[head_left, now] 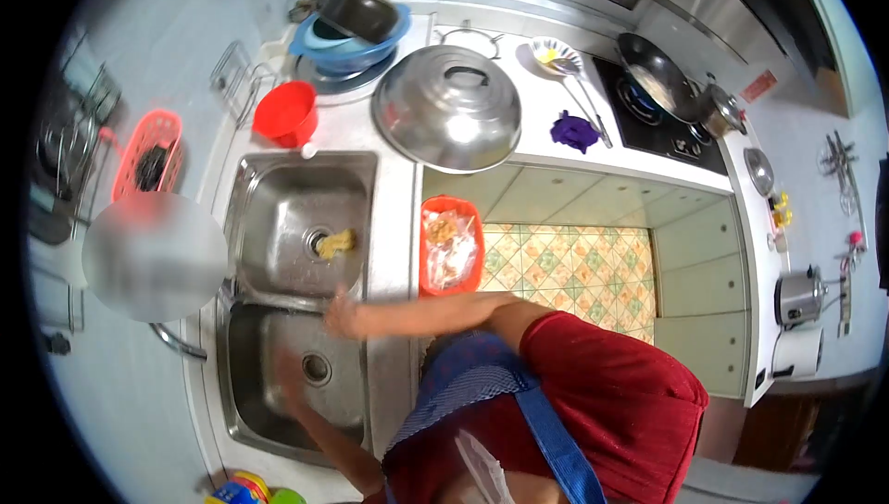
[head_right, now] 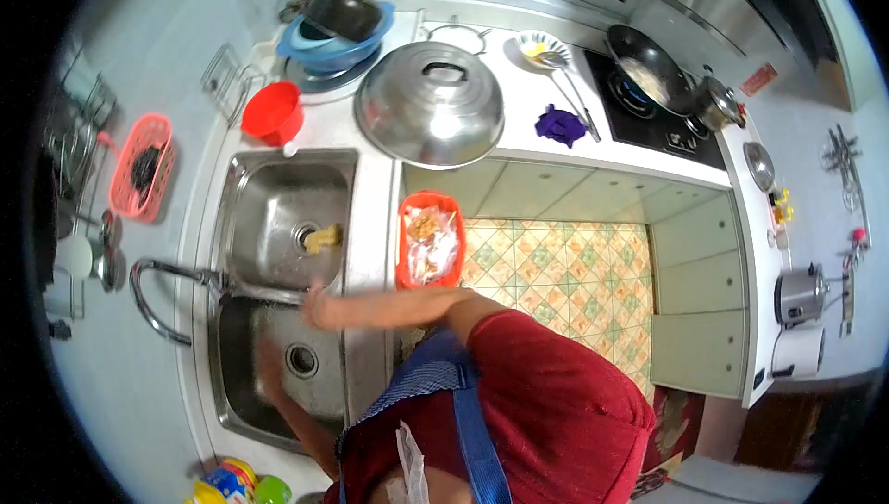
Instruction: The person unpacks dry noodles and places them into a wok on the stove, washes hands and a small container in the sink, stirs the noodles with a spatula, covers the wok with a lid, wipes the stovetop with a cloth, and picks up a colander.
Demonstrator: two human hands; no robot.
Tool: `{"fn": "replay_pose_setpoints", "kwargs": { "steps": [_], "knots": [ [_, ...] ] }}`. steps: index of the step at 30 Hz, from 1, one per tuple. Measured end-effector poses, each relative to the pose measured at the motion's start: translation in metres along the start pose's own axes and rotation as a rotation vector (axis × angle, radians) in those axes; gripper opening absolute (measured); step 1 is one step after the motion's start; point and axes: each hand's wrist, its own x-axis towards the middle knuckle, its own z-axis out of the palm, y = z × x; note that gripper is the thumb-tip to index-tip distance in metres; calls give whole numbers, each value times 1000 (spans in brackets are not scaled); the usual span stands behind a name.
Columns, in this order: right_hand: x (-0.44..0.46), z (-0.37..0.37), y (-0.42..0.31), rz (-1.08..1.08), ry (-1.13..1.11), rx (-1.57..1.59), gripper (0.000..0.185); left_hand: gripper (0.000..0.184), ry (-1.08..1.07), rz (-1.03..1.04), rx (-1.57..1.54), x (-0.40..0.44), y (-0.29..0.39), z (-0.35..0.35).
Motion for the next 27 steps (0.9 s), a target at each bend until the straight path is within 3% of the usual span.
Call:
{"fn": "replay_pose_setpoints", "kwargs": {
  "steps": [1,3,5,6,8,9,10,12,13,14,15,16,17,18,19,22,23,24,25,26,27],
  "knots": [
    [-4,40,12,85,4,-527,29,16,-209,78,695,-9,-21,4],
    [-24,24,20,63,24,-414,33,23,-405,205,1389,2,-19,32],
    [-61,-39,-24,66,-136,95,32,35,115,-66,475,-2,4,64],
    [-65,-42,-20,72,-123,100,32,35,104,-60,484,3,15,67],
    [-74,-47,-8,-252,-25,1160,37,41,-133,222,1059,15,47,75],
    [-109,-79,-14,-20,-68,1375,32,41,-237,-32,532,19,105,103],
    [-128,-77,1,-30,-66,1374,32,41,-232,-30,540,27,96,109],
    [-165,-56,50,232,564,-53,33,41,154,-133,916,46,56,111],
    [-203,-50,82,236,709,260,33,39,329,187,1515,29,43,127],
    [-252,-61,90,410,871,456,37,39,333,192,1517,28,35,139],
    [-294,-62,127,562,840,241,38,37,288,155,1112,27,30,147],
    [-348,-67,156,524,1056,126,41,36,247,116,705,23,24,159],
    [-398,-71,179,736,1083,61,46,33,186,52,401,16,10,172],
    [-442,-73,208,964,1096,-39,52,33,186,55,414,11,26,197],
    [-486,-69,236,1054,1150,-265,61,33,153,-46,397,-2,51,234],
    [-565,-71,287,1448,1024,-178,67,30,31,-222,65,-12,92,334],
    [-575,-67,299,1454,988,-155,68,28,-44,-193,194,-8,106,370],
    [-584,-60,309,1464,955,-134,69,26,-189,-188,-39,-9,119,406],
    [-593,-57,314,1385,883,-131,59,31,-267,-228,-28,-8,133,443],
    [-595,-50,330,1325,935,-242,51,36,-397,-238,-150,-6,140,479],
    [-594,-43,347,1259,1024,-86,46,42,-525,-248,-271,-1,140,514]
  ]
}}
